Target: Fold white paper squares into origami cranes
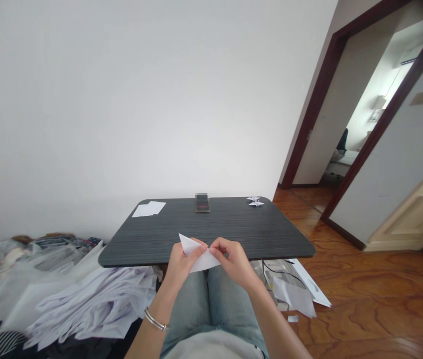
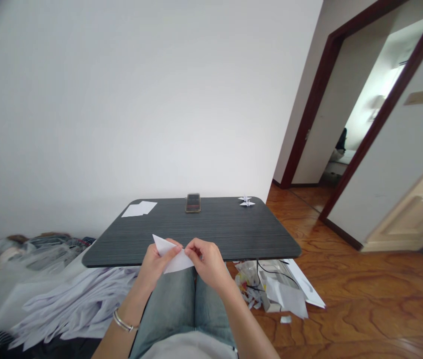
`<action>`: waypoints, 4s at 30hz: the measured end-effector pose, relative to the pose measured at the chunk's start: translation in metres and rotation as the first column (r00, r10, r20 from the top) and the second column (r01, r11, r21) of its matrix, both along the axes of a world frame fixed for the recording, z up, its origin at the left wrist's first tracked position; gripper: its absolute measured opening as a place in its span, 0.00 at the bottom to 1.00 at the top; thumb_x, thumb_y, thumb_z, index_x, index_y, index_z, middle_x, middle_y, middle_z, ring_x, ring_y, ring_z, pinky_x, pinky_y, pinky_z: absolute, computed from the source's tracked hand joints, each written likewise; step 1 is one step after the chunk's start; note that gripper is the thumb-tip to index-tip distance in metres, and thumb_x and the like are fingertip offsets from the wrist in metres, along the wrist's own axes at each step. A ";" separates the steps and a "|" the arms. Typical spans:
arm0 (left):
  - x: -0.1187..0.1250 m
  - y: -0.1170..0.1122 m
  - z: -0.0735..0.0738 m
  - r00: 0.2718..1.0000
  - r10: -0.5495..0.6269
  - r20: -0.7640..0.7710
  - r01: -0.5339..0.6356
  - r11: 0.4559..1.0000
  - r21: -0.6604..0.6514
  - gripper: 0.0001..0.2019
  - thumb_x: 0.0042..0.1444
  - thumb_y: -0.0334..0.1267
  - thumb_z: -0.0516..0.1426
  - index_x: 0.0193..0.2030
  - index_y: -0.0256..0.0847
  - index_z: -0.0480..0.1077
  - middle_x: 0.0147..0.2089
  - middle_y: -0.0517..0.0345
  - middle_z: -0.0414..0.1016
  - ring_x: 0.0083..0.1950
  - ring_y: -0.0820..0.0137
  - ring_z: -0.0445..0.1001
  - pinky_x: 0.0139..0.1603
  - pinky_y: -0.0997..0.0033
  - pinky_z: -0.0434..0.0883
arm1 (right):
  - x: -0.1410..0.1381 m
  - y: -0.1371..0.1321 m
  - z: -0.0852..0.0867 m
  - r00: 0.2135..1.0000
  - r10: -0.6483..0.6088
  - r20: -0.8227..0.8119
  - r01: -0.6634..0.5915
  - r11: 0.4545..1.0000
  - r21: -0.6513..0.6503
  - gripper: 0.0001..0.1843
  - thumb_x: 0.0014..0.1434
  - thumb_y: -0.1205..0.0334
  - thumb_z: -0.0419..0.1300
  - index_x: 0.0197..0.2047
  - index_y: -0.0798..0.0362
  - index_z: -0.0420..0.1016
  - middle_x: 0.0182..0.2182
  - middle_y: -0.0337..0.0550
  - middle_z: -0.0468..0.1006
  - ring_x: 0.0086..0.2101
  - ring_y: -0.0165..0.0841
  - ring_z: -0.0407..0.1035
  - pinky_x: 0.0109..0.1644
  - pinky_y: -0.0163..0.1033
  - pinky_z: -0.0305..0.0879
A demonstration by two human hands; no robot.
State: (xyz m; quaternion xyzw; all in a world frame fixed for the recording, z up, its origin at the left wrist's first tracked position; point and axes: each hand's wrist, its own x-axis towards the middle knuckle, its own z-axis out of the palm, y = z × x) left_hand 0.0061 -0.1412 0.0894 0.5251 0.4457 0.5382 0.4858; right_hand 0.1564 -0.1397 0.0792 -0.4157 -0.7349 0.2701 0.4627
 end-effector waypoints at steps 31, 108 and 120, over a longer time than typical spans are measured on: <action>-0.005 0.004 0.004 0.991 0.055 0.118 -0.070 0.990 0.126 0.09 0.45 0.40 0.63 0.28 0.36 0.72 0.27 0.61 0.72 0.28 0.75 0.66 0.29 0.78 0.63 | -0.007 0.002 -0.001 0.999 0.009 -0.054 -0.010 1.000 -0.023 0.10 0.57 0.63 0.54 0.26 0.54 0.69 0.21 0.36 0.70 0.23 0.28 0.63 0.28 0.31 0.57; -0.030 0.006 0.007 0.947 -0.134 -0.291 0.207 0.949 0.236 0.07 0.49 0.37 0.60 0.35 0.38 0.74 0.30 0.59 0.71 0.33 0.71 0.69 0.36 0.74 0.65 | -0.011 -0.004 0.006 1.000 0.029 -0.003 -0.029 0.999 -0.023 0.10 0.58 0.64 0.53 0.27 0.55 0.71 0.21 0.36 0.69 0.23 0.27 0.61 0.28 0.31 0.53; -0.027 0.008 0.008 0.978 -0.198 -0.061 0.203 0.975 0.086 0.07 0.44 0.38 0.62 0.24 0.36 0.73 0.21 0.61 0.68 0.23 0.76 0.61 0.26 0.77 0.59 | -0.012 -0.006 0.008 0.996 0.081 -0.032 -0.082 0.996 -0.029 0.09 0.58 0.64 0.55 0.28 0.55 0.73 0.22 0.37 0.72 0.25 0.27 0.63 0.28 0.31 0.55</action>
